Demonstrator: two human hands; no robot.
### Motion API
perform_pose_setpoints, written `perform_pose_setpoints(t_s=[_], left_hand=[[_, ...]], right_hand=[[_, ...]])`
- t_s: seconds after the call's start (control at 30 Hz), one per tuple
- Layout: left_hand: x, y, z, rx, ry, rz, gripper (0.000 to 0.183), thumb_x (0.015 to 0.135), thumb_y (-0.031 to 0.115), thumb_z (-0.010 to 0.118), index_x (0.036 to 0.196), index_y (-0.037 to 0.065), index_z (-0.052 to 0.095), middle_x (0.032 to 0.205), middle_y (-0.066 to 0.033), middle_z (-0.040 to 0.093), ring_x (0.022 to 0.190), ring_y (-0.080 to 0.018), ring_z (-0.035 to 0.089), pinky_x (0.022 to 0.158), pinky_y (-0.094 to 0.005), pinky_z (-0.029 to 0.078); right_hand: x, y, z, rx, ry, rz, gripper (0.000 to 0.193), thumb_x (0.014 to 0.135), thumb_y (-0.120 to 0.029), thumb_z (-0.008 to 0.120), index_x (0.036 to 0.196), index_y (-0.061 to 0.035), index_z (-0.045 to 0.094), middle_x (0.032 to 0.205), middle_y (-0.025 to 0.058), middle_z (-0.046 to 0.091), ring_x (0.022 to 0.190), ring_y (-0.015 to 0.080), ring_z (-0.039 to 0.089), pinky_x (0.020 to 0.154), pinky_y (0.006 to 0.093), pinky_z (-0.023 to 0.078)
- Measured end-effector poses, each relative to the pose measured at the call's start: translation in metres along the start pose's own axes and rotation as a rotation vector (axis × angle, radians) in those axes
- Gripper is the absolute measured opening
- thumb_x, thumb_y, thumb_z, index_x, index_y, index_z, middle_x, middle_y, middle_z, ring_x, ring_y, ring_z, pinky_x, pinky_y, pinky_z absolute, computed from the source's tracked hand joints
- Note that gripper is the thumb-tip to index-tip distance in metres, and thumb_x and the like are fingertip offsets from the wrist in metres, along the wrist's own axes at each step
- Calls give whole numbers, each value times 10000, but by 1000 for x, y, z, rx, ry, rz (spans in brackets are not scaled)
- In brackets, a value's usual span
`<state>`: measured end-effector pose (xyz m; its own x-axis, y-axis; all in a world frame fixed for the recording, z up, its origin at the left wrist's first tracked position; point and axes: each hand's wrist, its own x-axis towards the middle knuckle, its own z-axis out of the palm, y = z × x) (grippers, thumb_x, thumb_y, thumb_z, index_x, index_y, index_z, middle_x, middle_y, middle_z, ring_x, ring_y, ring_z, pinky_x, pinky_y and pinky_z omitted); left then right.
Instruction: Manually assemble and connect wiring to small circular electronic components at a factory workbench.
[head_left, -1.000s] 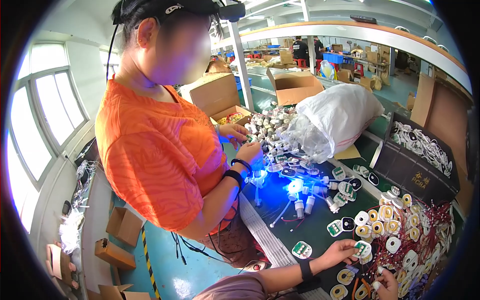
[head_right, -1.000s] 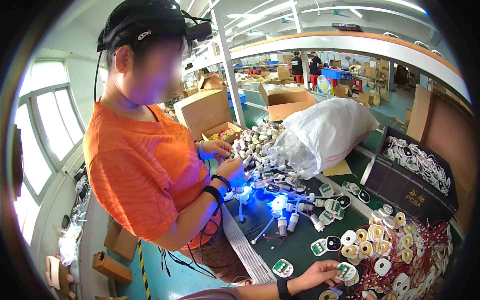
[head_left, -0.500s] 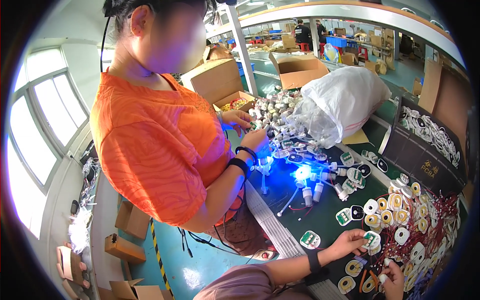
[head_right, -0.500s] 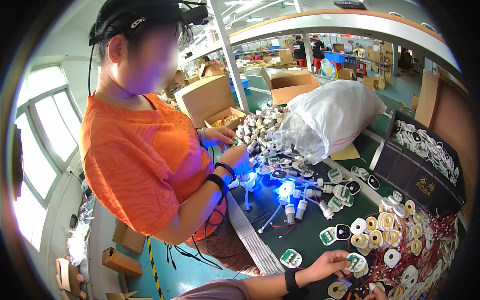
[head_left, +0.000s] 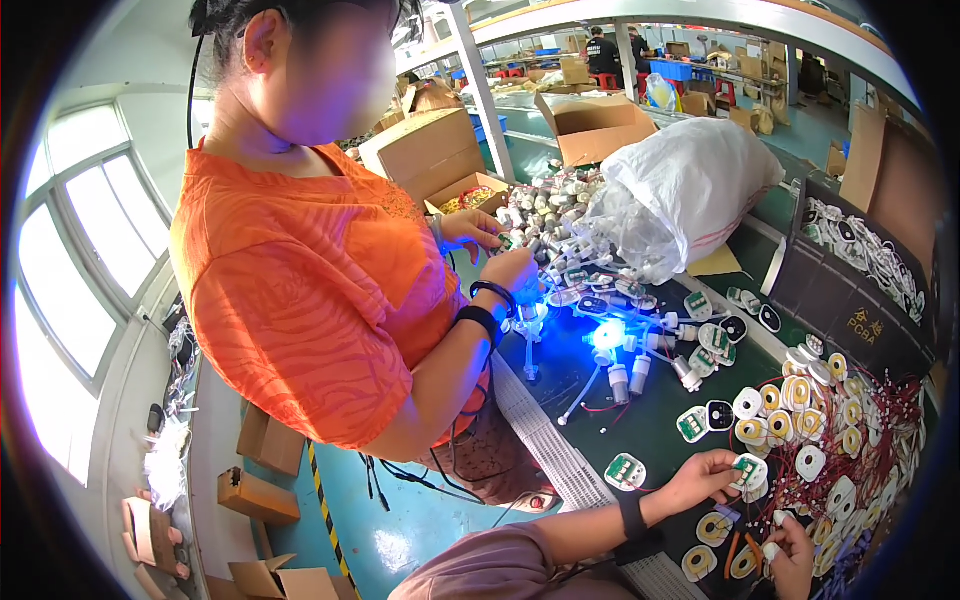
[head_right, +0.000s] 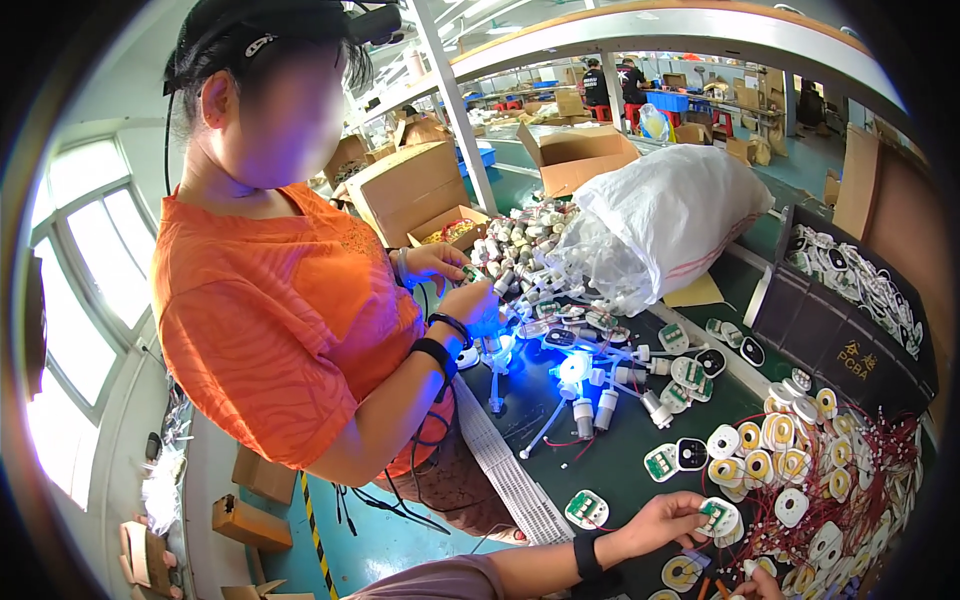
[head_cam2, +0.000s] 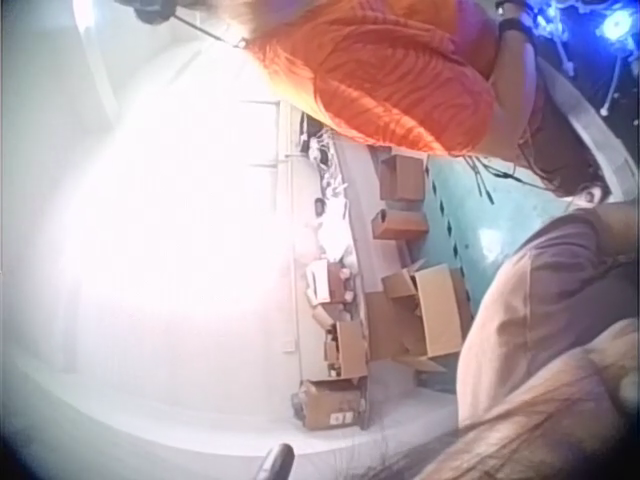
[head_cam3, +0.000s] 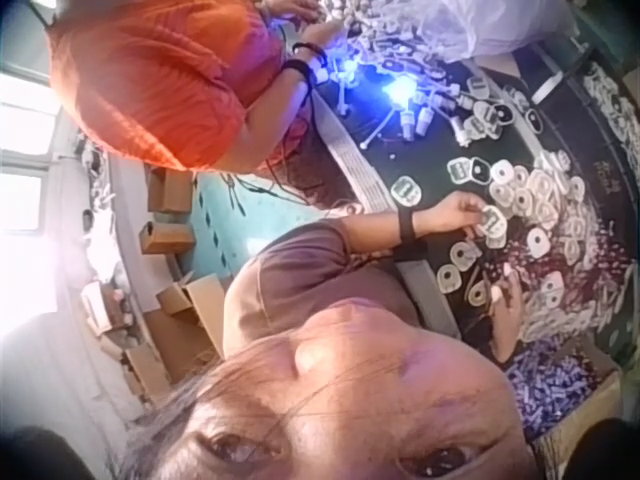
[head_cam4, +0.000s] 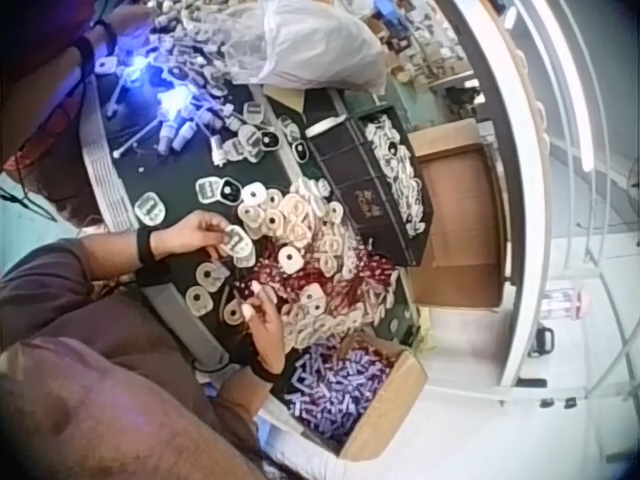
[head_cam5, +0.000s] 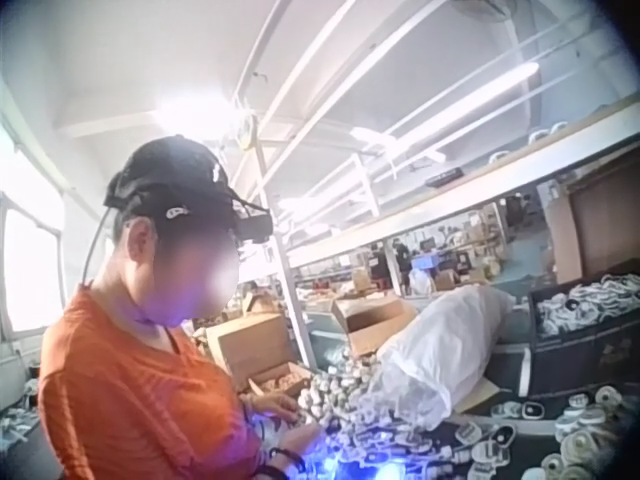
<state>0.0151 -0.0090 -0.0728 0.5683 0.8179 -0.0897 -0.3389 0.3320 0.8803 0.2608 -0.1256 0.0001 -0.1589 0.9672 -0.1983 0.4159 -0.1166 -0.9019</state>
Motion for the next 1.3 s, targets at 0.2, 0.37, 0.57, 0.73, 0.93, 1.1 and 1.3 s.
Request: perform_pose_setpoints(t_s=[0.2, 0.37, 0.57, 0.73, 0.93, 1.1, 1.3], left_hand=[[-1, 1, 1, -21, 1, 8, 252, 917, 150, 539, 1137, 26, 539, 990, -42, 640, 816, -83, 617, 637, -199, 517], [-1, 2, 2, -16, 4, 12, 252, 915, 141, 542, 1136, 23, 538, 982, -44, 641, 812, -85, 617, 635, -202, 521], [-1, 0, 2, 0, 9, 8, 250, 918, 137, 535, 1139, 21, 538, 972, -44, 644, 812, -85, 620, 640, -201, 522], [1, -3, 1, 10, 6, 1, 254, 919, 136, 533, 1148, 25, 535, 972, -44, 644, 815, -87, 623, 638, -200, 521], [1, -2, 1, -1, 3, -6, 254, 919, 139, 534, 1146, 26, 534, 977, -44, 642, 817, -90, 625, 636, -200, 521], [0, 0, 3, -1, 6, -8, 255, 919, 143, 535, 1145, 25, 534, 978, -45, 640, 813, -89, 622, 637, -202, 522], [0, -3, 3, -19, 3, 6, 252, 920, 145, 535, 1140, 23, 536, 974, -41, 635, 802, -87, 618, 639, -204, 523]], right_hand=[[0, -9, 2, -39, -9, -12, 491, 889, -164, 565, 1348, -70, 418, 955, -4, 491, 669, 55, 408, 558, 164, 327], [-1, -27, 5, -35, -7, 12, 491, 893, -193, 561, 1345, -65, 419, 968, 7, 491, 740, 77, 423, 626, 180, 349], [-2, -29, 6, -72, -16, -4, 494, 894, -214, 560, 1341, -57, 422, 971, 9, 493, 777, 94, 432, 666, 194, 360], [-4, -29, 6, 7, -18, 61, 492, 893, -207, 559, 1337, -45, 424, 957, 3, 488, 780, 87, 434, 671, 190, 360], [-1, -20, 5, -14, -13, -32, 496, 891, -205, 560, 1339, -40, 421, 947, -2, 487, 782, 80, 433, 668, 183, 357], [0, -19, 4, -44, -19, -38, 507, 886, -212, 566, 1341, -45, 419, 950, -4, 487, 773, 77, 429, 655, 178, 352], [-1, -25, 4, -7, -27, 14, 505, 886, -215, 563, 1342, -53, 422, 955, 1, 490, 756, 79, 424, 637, 182, 351]])
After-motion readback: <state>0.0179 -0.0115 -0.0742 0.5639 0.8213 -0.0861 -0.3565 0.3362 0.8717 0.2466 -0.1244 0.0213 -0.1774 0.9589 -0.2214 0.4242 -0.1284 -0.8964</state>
